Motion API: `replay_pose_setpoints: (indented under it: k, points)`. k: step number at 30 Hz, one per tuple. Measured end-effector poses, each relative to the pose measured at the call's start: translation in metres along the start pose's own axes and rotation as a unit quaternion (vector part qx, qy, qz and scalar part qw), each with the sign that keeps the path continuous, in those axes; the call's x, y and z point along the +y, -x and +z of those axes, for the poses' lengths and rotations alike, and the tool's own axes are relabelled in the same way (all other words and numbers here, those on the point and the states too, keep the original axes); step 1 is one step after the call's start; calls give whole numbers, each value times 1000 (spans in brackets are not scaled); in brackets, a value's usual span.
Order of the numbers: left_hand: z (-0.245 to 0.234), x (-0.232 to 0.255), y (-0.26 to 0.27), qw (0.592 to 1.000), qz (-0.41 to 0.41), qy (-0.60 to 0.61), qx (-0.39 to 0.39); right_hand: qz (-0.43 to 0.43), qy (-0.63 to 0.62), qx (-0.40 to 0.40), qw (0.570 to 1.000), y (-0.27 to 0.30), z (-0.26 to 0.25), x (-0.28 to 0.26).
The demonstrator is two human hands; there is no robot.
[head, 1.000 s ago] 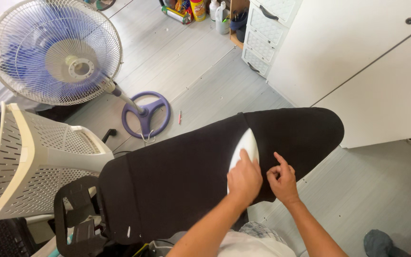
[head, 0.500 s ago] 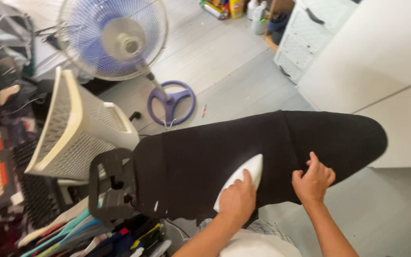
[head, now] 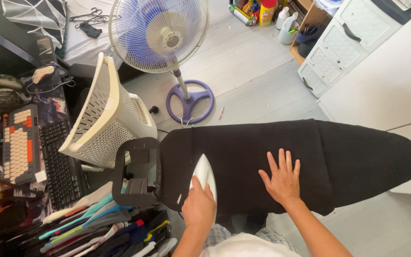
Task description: The person irons a black t-shirt on an ironing board. They smooth the fabric with one hand while moving the iron with the other, then flip the shirt to iron the other side.
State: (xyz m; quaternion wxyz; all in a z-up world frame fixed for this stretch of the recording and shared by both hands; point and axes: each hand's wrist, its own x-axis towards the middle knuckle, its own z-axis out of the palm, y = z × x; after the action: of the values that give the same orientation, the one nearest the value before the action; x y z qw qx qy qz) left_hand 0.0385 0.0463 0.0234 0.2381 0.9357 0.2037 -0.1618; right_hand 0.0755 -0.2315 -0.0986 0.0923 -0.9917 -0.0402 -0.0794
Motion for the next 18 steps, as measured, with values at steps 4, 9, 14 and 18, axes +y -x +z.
replay_pose_setpoints:
  k: [4, 9, 14, 18]
  points:
    - [-11, 17, -56, 999, 10, 30, 27, -4, 24, -18, 1000, 2, 6, 4]
    - [-28, 46, -133, 995, 7, 67, 68, -1, 18, -4, 1000, 3, 5, 1]
    - [-38, 55, -172, 994, 25, 83, 60, -6, 18, 14, 1000, 0, 4, 0]
    - [-30, 39, -137, 996, 31, 70, 47, 3, 21, -7, 1000, -1, 4, 1]
